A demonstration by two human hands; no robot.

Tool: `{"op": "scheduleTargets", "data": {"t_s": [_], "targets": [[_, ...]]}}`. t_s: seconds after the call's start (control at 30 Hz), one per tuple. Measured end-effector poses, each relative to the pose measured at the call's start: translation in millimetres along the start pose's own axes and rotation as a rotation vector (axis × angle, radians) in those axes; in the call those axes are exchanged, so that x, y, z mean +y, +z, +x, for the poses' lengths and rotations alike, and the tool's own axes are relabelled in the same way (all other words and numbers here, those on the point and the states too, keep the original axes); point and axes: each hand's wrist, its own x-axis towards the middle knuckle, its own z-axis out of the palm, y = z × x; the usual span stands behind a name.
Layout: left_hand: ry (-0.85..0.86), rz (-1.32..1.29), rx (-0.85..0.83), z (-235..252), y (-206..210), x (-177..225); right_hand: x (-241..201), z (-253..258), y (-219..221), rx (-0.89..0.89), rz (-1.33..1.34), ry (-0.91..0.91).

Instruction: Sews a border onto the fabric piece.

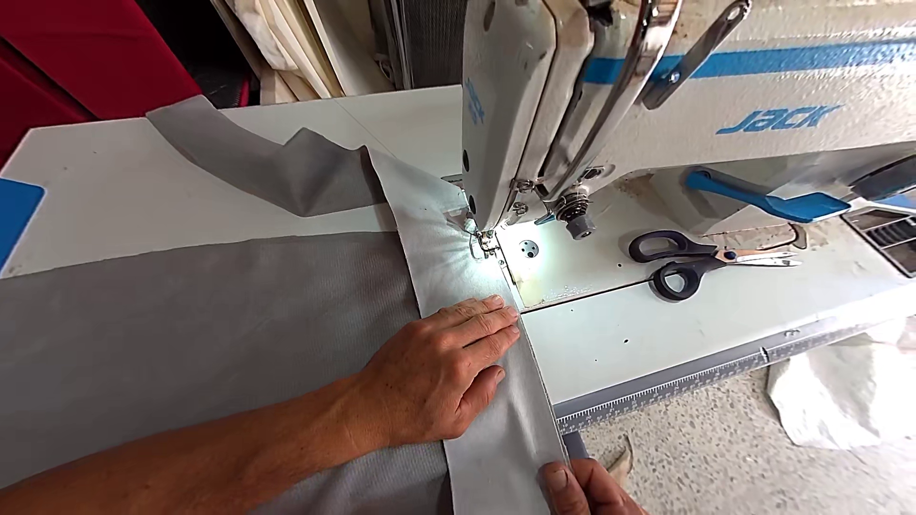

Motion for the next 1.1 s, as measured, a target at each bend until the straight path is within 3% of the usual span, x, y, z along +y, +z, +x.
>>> {"op": "scheduleTargets", "data": {"t_s": [1.1], "targets": [[-0.001,-0.01,0.006,6,-3,-18,-14,17,12,0.015,0.007,0.071]]}}
